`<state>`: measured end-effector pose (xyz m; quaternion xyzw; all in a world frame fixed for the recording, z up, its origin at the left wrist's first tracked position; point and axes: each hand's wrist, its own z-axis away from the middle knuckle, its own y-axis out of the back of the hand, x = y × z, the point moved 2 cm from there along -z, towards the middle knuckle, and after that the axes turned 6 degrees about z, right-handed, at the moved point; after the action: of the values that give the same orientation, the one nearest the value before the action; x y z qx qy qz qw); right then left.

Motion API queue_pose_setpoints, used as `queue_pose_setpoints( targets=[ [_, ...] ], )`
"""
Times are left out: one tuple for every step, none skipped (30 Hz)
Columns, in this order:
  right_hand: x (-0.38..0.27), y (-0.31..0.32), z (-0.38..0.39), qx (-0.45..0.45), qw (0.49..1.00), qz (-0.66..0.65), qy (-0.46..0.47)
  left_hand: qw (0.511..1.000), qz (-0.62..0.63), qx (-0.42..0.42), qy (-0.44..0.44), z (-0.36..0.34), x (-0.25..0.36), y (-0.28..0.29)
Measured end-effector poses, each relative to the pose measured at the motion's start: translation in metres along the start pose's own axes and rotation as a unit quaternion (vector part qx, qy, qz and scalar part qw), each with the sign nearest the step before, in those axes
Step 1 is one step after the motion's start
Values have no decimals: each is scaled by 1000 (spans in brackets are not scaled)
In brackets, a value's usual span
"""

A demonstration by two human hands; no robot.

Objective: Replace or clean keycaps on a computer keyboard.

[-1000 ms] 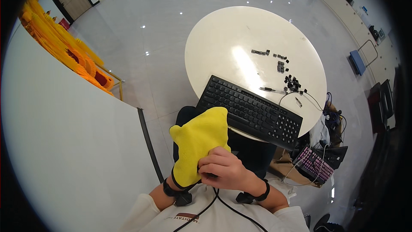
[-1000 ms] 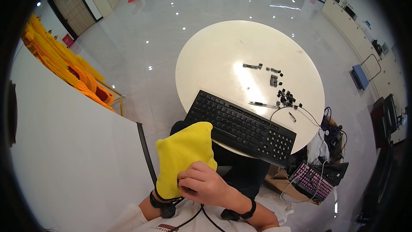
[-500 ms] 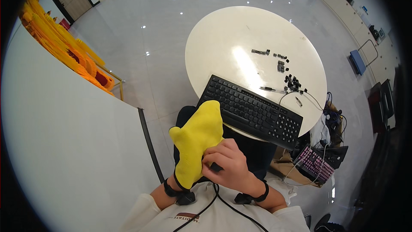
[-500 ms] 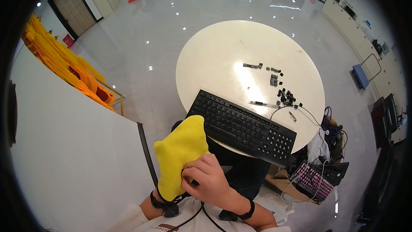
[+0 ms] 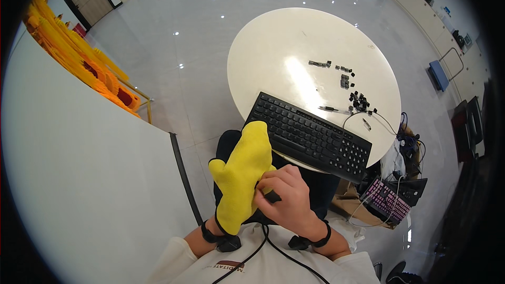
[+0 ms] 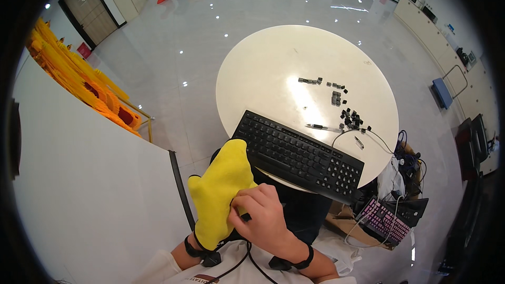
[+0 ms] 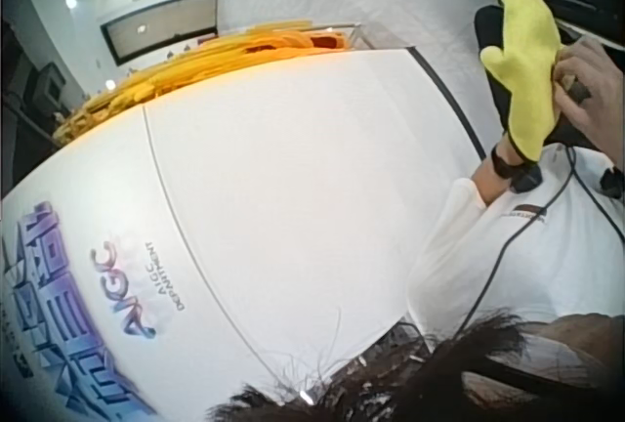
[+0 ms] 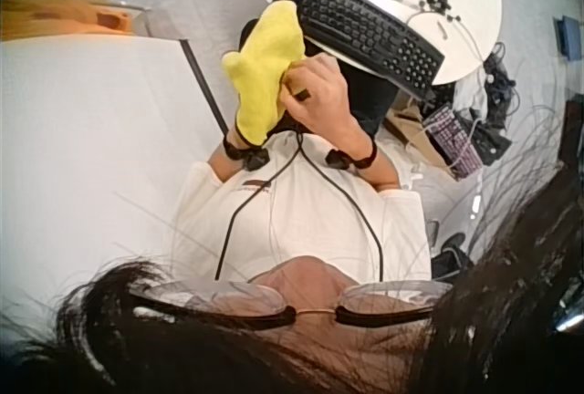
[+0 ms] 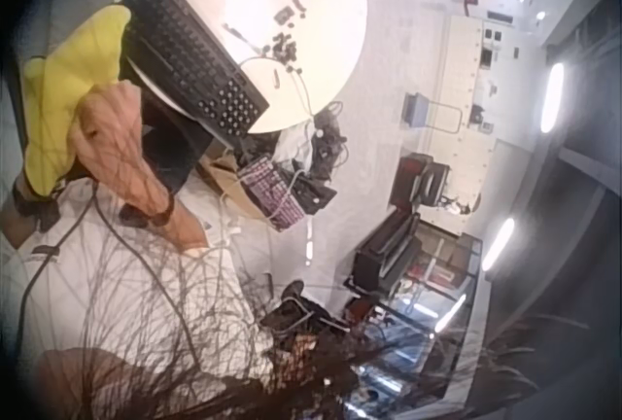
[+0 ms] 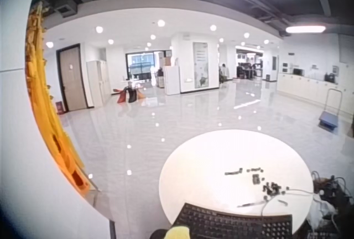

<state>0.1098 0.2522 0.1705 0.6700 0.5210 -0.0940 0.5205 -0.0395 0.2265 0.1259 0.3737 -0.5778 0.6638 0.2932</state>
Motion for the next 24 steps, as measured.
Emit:
queue_pose_setpoints(
  targets=[
    [-1, 0, 0, -29, 999, -20, 25, 993, -111, -27, -42, -1, 4, 0],
    [-3, 1, 1, -57, 996, -41, 50, 989, -134, -36, -54, 1, 6, 1],
    [-10, 1, 1, -66, 995, -50, 54, 989, -129, -38, -54, 2, 7, 2],
    [-13, 0, 3, -66, 995, -49, 53, 989, -128, -42, -56, 3, 9, 4],
    [-17, -1, 5, -75, 994, -56, 62, 989, -128, -44, -54, 4, 9, 6],
    [-18, -2, 6, -83, 992, -62, 72, 990, -123, -46, -52, 5, 10, 7],
    [-18, -2, 8, -81, 992, -67, 68, 990, -120, -46, -50, 6, 9, 8],
    [-18, -2, 8, -81, 992, -67, 68, 991, -116, -46, -49, 6, 9, 8],
    [-17, -3, 8, -67, 995, -54, 57, 991, -114, -45, -48, 7, 7, 8],
    [-16, -3, 7, -54, 997, -42, 47, 992, -112, -43, -47, 7, 7, 9],
    [-14, -3, 5, -54, 997, -42, 47, 992, -108, -41, -47, 7, 6, 9],
    [-12, -2, 2, -35, 998, -25, 40, 993, -103, -39, -46, 8, 7, 10],
    [-10, -1, -1, -16, 999, -9, 33, 994, -97, -36, -45, 9, 7, 10],
    [-9, 0, -2, -15, 999, -9, 33, 994, -95, -36, -44, 10, 7, 11],
    [-7, 0, -3, -14, 1000, -9, 23, 994, -97, -38, -42, 10, 9, 11],
    [-6, 0, -3, -12, 1000, -8, 13, 994, -97, -40, -40, 11, 10, 11],
    [-6, 0, -2, -20, 1000, -9, 11, 994, -97, -43, -38, 14, 11, 11],
    [-6, 1, -2, -21, 1000, -9, 11, 993, -99, -46, -35, 16, 11, 11],
    [-8, 2, -2, -38, 999, -18, 26, 993, -101, -49, -33, 17, 12, 12],
    [-10, 3, -1, -55, 997, -27, 42, 993, -101, -50, -31, 18, 11, 11],
    [-13, 2, 0, -56, 997, -27, 41, 993, -105, -47, -32, 19, 11, 12],
    [-18, 0, 2, -69, 996, -39, 50, 993, -105, -44, -30, 20, 10, 13],
    [-21, -1, 3, -81, 994, -51, 58, 993, -107, -43, -30, 20, 11, 13],
    [-21, -1, 3, -81, 994, -50, 57, 993, -109, -38, -27, 20, 10, 14]
  ],
)
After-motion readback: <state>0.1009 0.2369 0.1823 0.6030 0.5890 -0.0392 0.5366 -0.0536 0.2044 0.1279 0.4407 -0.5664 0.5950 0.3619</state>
